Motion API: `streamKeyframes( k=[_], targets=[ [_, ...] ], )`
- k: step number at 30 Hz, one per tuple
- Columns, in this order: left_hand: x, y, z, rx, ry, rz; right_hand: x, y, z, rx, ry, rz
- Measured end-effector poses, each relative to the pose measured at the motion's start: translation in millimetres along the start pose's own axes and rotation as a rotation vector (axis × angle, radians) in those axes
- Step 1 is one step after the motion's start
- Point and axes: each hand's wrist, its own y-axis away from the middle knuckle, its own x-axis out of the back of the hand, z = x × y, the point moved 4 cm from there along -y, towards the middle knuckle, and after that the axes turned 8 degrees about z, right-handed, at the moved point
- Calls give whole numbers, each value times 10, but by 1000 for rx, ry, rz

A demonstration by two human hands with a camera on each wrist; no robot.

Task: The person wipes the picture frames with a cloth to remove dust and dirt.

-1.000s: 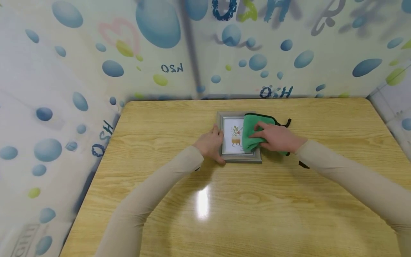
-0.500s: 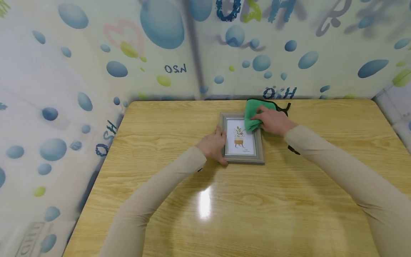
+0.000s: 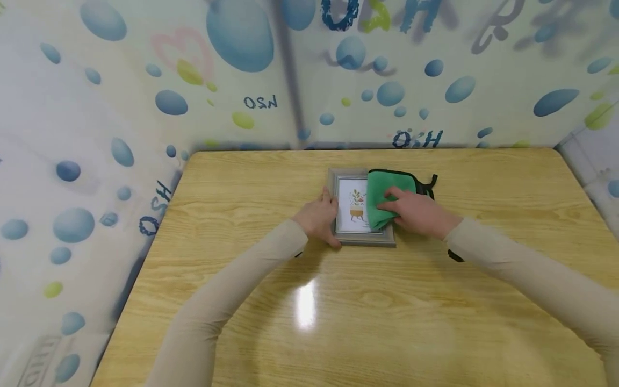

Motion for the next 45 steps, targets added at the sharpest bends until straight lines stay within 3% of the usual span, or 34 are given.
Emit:
streamKeyframes(
  k=[8,14,21,28,33,38,45],
  targets=[
    [12,9,-30,8,-7,11,46,274,-305,76,-34,17],
    [10,3,-41,6,-17,19,69,308,-331,73,-77,30],
    [31,18,-39,10,3,-14,16,119,-79,31,-133,66],
    [28,26,5,21,37,-50,-45,-231,361,-136,-157,38],
    [-5,21,22,19,54,-52,-9,-397,499,-193,-202,35],
    [-17,13,8,25,50,-47,29,-421,533,-203,-227,61],
    [-13,3,-12,17,32,-40,53,-311,714,-235,-243,135]
  ],
)
